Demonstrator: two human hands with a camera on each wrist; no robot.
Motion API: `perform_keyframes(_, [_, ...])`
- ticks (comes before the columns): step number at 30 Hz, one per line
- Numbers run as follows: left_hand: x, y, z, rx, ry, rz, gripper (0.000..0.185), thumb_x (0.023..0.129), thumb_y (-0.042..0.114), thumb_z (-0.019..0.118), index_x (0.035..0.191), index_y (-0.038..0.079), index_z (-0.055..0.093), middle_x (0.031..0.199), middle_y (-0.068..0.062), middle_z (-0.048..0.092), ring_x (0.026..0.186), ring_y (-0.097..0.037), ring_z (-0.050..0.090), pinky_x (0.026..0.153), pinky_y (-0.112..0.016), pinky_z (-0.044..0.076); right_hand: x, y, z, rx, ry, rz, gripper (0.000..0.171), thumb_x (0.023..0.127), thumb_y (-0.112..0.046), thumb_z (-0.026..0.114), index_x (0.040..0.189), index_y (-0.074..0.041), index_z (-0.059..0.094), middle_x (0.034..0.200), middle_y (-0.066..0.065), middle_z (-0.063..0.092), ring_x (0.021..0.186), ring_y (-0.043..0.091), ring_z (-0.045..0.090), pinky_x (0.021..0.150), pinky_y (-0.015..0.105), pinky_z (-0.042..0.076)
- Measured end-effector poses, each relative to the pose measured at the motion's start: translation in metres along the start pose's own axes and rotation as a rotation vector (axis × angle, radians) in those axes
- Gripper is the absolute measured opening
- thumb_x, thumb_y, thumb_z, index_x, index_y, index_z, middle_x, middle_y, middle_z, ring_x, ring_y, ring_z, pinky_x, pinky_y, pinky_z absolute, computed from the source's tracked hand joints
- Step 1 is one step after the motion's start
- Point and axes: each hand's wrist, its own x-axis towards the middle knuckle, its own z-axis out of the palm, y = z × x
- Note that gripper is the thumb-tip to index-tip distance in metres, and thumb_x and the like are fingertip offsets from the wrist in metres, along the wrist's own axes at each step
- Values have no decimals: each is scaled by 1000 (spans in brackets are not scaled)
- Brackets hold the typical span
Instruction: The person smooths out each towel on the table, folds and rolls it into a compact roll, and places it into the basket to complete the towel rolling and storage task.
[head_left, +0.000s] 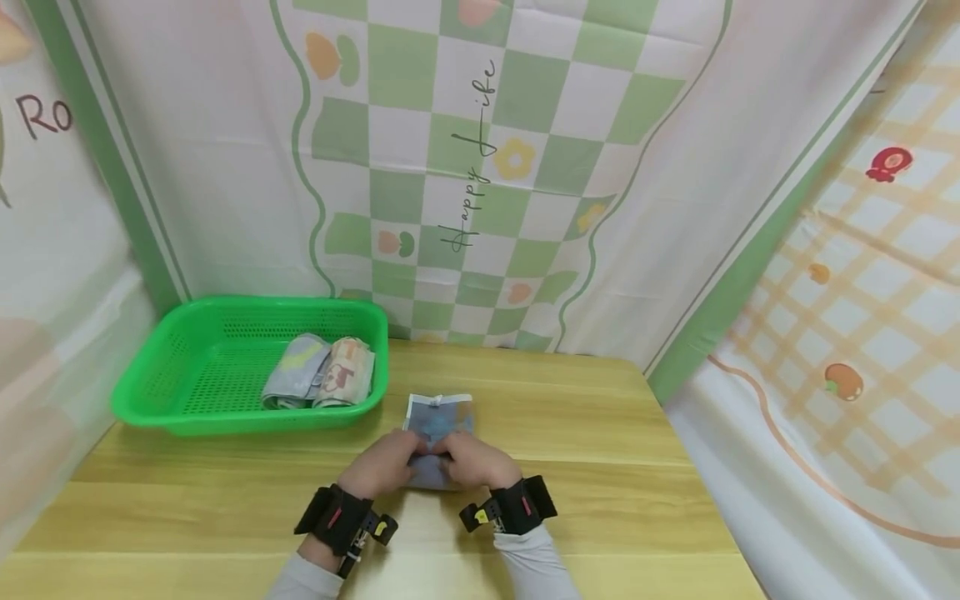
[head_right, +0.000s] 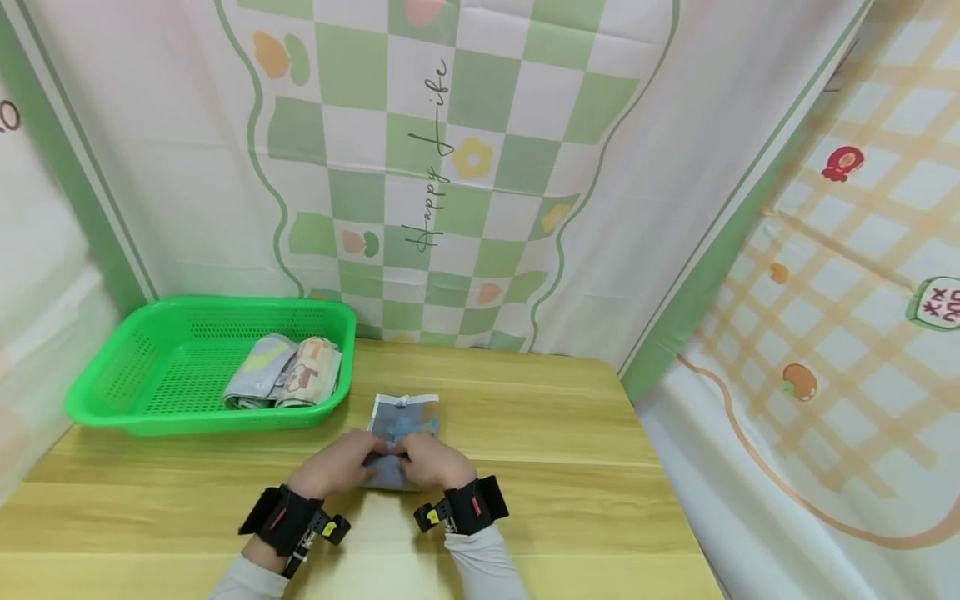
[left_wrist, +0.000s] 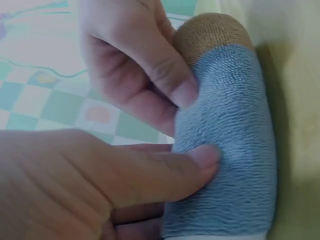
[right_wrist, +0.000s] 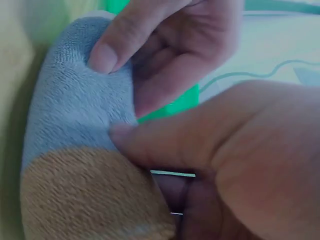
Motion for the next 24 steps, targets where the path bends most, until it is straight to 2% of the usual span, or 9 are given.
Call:
perform_keyframes(3, [2, -5, 1, -18, -28, -9, 14, 91, -7, 63, 93, 3, 73, 76, -2, 62, 68, -12, 51, 61, -27, 42, -5, -8, -3, -46, 84, 61, 17, 90, 3, 64, 100, -2, 76, 84, 2, 68, 70, 5, 52, 64, 20, 46])
perform_keyframes(5, [3, -8, 2, -36, -35, -20, 12, 96, -3, 61, 94, 3, 71, 73, -2, 58, 66, -12, 49, 60, -28, 41, -8, -15, -6, -96, 135, 87, 17, 84, 7, 69, 96, -2, 76, 83, 2, 68, 69, 6, 50, 62, 20, 44])
perform_keyframes(7, [4, -10, 2, -52, -36, -40, 10, 98, 0, 60, 93, 3, 68, 73, -1, 55, 66, -13, 48, 60, -28, 41, -10, -20, -6, -169, 167, 84, 18, 76, 9, 74, 87, -4, 76, 80, 0, 67, 69, 6, 49, 61, 20, 42])
perform_keyframes(9, [3, -11, 3, -69, -25, -61, 8, 98, 1, 60, 96, 3, 67, 77, -3, 58, 68, -14, 49, 60, -29, 42, -10, -23, -4, -228, 184, 66, 18, 71, 11, 77, 82, -3, 75, 78, 1, 66, 69, 9, 52, 61, 21, 44])
perform_keyframes(12, [4, -10, 4, -77, 9, -58, 6, 97, 1, 61, 100, 1, 66, 86, -7, 64, 74, -16, 54, 63, -31, 46, -10, -21, 3, -265, 220, 61, 21, 71, 11, 78, 87, -1, 73, 87, 6, 70, 80, 15, 62, 70, 24, 53])
perform_keyframes(16, [5, -6, 3, -83, 75, -22, 13, 92, -1, 66, 105, -1, 69, 100, -12, 69, 89, -23, 63, 76, -39, 54, -8, -9, 8, -218, 245, 65, 27, 77, 15, 72, 100, 2, 69, 100, 13, 71, 94, 26, 67, 81, 33, 57])
perform_keyframes(20, [6, -3, 2, -45, 121, 6, 24, 83, 0, 76, 107, -1, 72, 107, -13, 69, 101, -30, 65, 89, -47, 55, -6, 8, 6, -117, 187, 73, 31, 85, 11, 65, 115, 3, 66, 112, 16, 70, 105, 28, 67, 89, 36, 57])
perform_keyframes(21, [6, -3, 3, -31, 126, 11, 27, 81, 0, 78, 107, -1, 72, 107, -14, 69, 102, -31, 65, 90, -48, 55, -5, 12, 4, -83, 168, 73, 31, 88, 10, 62, 117, 3, 66, 113, 15, 70, 106, 27, 67, 90, 36, 56])
perform_keyframes(24, [6, -4, 6, 4, 122, 19, 32, 81, 1, 80, 112, -1, 71, 111, -14, 71, 106, -32, 66, 94, -48, 54, -5, 21, -1, 23, 119, 43, 27, 93, 9, 55, 116, 4, 67, 106, 13, 70, 93, 20, 65, 83, 32, 55])
